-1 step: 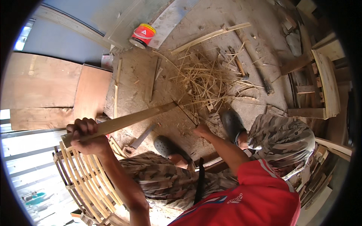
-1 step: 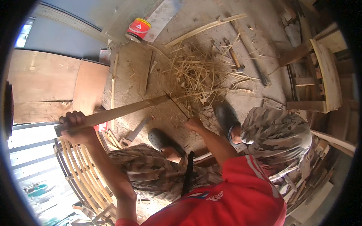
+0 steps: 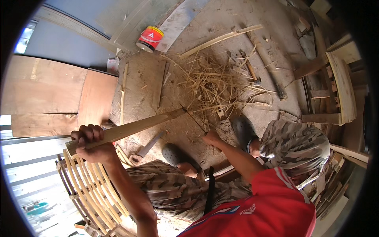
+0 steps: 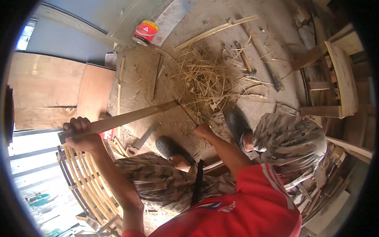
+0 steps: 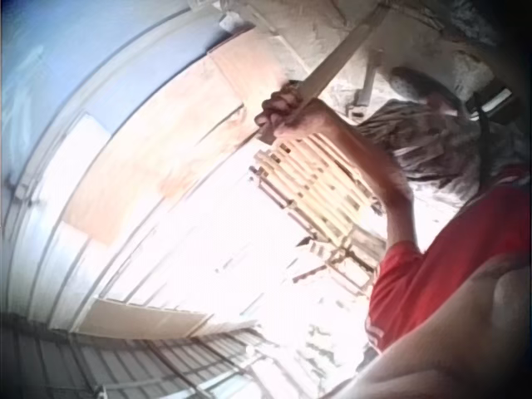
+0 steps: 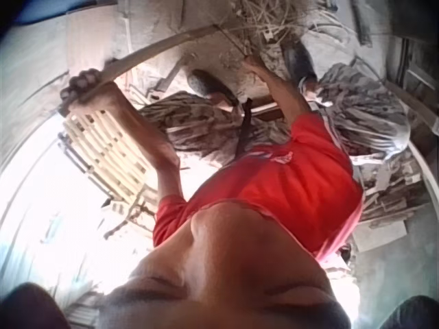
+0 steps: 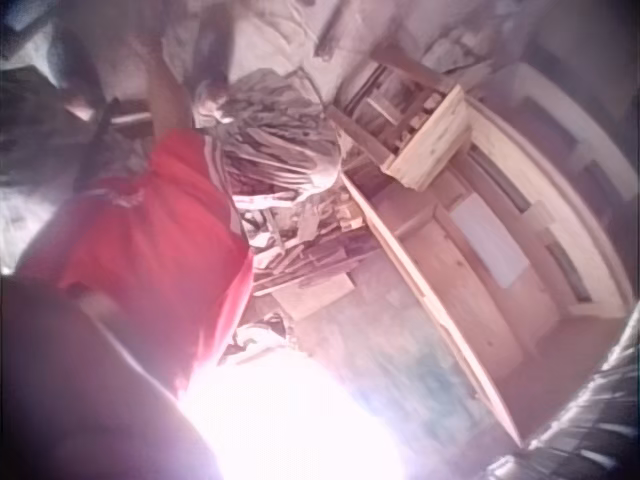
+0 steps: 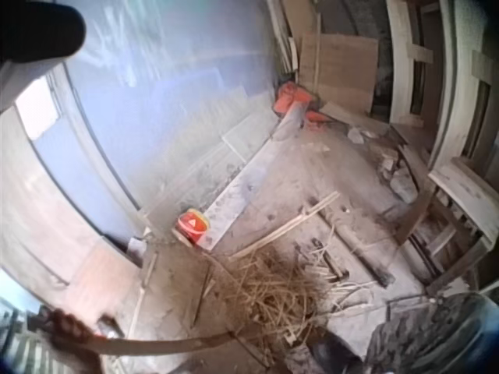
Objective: The person sits on the floor and uses a knife to shave and smooth a long bamboo strip. They repeatedly draw the blade along the strip to remove splinters and refine its surface, occasionally repositioning the strip to work different sections.
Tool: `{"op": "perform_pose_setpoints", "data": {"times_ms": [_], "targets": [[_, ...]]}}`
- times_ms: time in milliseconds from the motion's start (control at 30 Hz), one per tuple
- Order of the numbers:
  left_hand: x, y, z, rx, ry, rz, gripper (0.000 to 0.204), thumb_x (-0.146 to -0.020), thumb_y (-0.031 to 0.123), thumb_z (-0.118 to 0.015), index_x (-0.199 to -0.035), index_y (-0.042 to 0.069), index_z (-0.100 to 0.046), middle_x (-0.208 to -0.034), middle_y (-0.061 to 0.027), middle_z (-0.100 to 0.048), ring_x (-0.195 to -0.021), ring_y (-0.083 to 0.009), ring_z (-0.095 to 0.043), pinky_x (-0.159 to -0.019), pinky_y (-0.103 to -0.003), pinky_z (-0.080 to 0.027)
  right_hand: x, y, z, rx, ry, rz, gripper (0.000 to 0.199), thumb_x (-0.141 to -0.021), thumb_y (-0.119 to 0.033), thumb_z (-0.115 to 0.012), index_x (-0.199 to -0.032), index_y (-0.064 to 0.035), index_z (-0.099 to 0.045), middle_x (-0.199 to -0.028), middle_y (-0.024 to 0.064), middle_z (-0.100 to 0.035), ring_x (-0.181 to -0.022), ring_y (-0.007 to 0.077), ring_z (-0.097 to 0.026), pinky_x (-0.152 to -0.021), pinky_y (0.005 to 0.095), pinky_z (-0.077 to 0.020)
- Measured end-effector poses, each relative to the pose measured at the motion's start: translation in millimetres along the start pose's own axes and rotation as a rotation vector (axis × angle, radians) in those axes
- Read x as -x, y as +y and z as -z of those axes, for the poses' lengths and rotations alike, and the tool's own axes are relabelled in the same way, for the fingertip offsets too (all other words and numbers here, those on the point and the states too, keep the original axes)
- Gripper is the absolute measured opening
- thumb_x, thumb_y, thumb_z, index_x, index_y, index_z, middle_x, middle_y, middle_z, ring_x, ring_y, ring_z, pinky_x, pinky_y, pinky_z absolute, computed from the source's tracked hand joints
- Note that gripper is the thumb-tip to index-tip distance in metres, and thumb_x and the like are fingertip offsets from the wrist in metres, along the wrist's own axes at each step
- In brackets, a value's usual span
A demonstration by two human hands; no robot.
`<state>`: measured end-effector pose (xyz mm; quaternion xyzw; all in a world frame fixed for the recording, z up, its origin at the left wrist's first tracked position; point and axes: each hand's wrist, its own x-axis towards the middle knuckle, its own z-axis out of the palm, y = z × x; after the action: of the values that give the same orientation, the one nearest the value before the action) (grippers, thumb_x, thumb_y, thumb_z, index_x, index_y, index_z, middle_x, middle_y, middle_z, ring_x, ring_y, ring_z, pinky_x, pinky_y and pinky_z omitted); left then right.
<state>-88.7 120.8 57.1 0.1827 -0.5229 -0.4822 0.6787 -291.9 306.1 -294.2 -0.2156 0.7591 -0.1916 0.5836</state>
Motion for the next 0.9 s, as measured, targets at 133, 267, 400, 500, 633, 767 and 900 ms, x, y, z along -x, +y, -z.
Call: {"op": "perform_pose_setpoints", "data": {"times_ms": [133,267,400,500,633,767,900], "targets": [[-4.3,-4.2,-11.1,0.056,-0.055,0.009,0.023,-0.081,0.025,-0.048,-0.075,0.016,-0.027,-0.061,0.0010,-0.028,-0.048,-0.0081,-0.026,-0.040,-0.022,-0.023,1.5,-12.7,-15.8,0.137,0.195,0.272,0.040,-0.077,-0.033,-0.062,-0.089,0.0054,-0.065,-0.075,0.0216,-0.066,-0.078,0.0345,-0.067,-0.069,0.0455,-0.0497],[1.9,-2.3,4.1,0.072,-0.032,0.002,0.025,-0.082,0.026,-0.049,-0.076,0.016,-0.027,-0.061,0.0010,-0.028,-0.048,-0.0082,-0.027,-0.041,-0.022,-0.024,24.4,-53.8,-36.9,0.008,0.194,0.595,0.036,-0.076,-0.031,-0.063,-0.078,0.0048,-0.065,-0.073,0.0221,-0.066,-0.076,0.0370,-0.066,-0.069,0.0465,-0.0498],[1.0,-8.3,-8.4,0.110,-0.050,-0.013,0.028,-0.082,0.030,-0.052,-0.079,0.015,-0.029,-0.062,0.0012,-0.029,-0.049,-0.0082,-0.028,-0.042,-0.022,-0.025,-30.6,25.1,-7.9,0.062,0.078,0.162,0.038,-0.077,-0.034,-0.062,-0.071,0.0030,-0.065,-0.073,0.0239,-0.065,-0.072,0.0393,-0.065,-0.065,0.0486,-0.0496],[1.8,-2.3,5.9,0.054,-0.103,-0.024,0.031,-0.083,0.035,-0.054,-0.081,0.015,-0.030,-0.064,0.0016,-0.029,-0.050,-0.0076,-0.029,-0.043,-0.021,-0.025,-22.6,27.2,0.9,0.189,0.086,0.063,0.045,-0.080,-0.041,-0.059,-0.075,0.0034,-0.067,-0.076,0.0252,-0.066,-0.075,0.0393,-0.066,-0.066,0.0491,-0.0505],[6.0,-5.3,-1.1,0.105,-0.078,0.010,0.029,-0.083,0.035,-0.052,-0.081,0.016,-0.030,-0.062,0.0016,-0.027,-0.050,-0.0083,-0.028,-0.044,-0.022,-0.026,4.2,-18.2,-35.9,0.087,0.260,0.241,0.043,-0.077,-0.039,-0.060,-0.086,0.0019,-0.069,-0.081,0.0268,-0.066,-0.081,0.0408,-0.066,-0.073,0.0476,-0.0517],[13.0,4.7,16.7,0.099,-0.134,0.018,0.026,-0.081,0.029,-0.050,-0.079,0.015,-0.029,-0.062,0.0012,-0.028,-0.050,-0.0087,-0.029,-0.044,-0.022,-0.027,64.3,-113.2,-46.8,-0.108,0.210,0.708,0.035,-0.077,-0.032,-0.063,-0.076,0.0024,-0.064,-0.068,0.0241,-0.061,-0.069,0.0392,-0.064,-0.063,0.0457,-0.0481],[13.2,5.3,8.5,0.155,-0.184,0.025,0.026,-0.081,0.026,-0.051,-0.077,0.015,-0.027,-0.061,0.0010,-0.028,-0.050,-0.0088,-0.030,-0.045,-0.021,-0.028,56.2,-109.6,-41.1,0.026,0.252,0.650,0.036,-0.077,-0.033,-0.063,-0.075,0.0024,-0.064,-0.069,0.0236,-0.063,-0.070,0.0390,-0.064,-0.065,0.0458,-0.0486]]}}
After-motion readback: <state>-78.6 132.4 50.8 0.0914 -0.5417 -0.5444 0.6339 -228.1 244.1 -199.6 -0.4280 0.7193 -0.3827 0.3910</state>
